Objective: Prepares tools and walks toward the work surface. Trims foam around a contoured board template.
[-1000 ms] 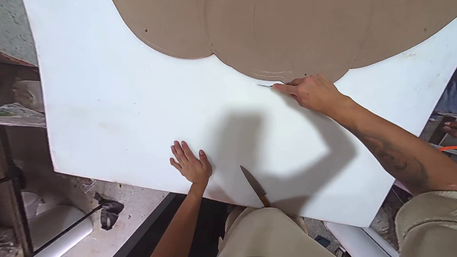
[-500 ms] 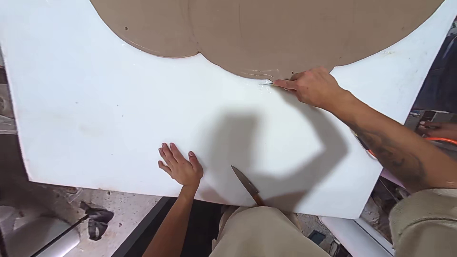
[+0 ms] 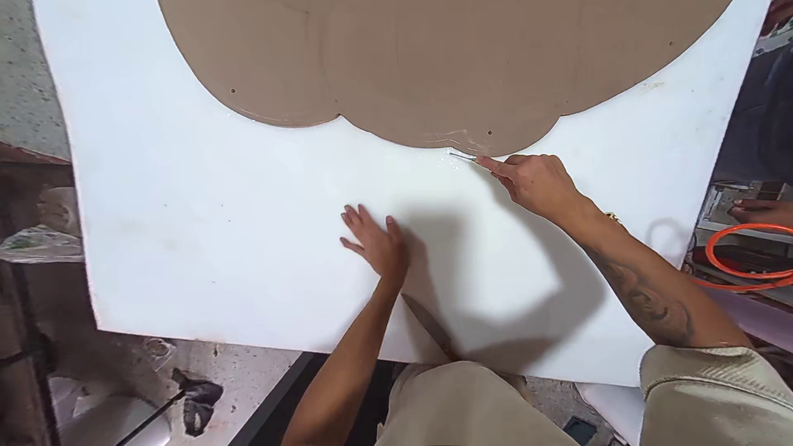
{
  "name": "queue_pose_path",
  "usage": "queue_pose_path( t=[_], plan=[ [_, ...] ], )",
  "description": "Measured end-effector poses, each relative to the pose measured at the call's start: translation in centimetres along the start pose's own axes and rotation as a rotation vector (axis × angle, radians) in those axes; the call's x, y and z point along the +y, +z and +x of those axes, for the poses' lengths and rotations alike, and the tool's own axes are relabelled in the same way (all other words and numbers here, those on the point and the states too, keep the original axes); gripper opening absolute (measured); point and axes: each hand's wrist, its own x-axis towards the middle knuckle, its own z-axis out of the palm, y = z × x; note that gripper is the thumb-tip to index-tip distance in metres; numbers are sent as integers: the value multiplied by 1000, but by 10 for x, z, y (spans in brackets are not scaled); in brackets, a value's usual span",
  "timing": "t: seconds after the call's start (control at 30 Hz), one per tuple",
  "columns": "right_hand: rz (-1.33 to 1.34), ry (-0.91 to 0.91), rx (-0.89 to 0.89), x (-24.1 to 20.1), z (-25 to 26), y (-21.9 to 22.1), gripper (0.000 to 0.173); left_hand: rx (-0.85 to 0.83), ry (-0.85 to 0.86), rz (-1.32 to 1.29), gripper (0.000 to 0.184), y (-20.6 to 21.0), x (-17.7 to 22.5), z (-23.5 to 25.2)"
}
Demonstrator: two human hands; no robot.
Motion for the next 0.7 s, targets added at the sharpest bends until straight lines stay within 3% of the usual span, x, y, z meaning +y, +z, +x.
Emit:
queue_pose_path(
  t=[0.1,0.43,0.7],
  plan=[
    [-3,9,-18,-2,-2,2,46,33,16,164,75,15,15,4],
    [-19,127,-123,-27,9,6,49,55,45,233,79,17,13,-1],
    [-58,53,-112,1,-8,5,50,58,37,229,81,21,14,-2]
  ],
)
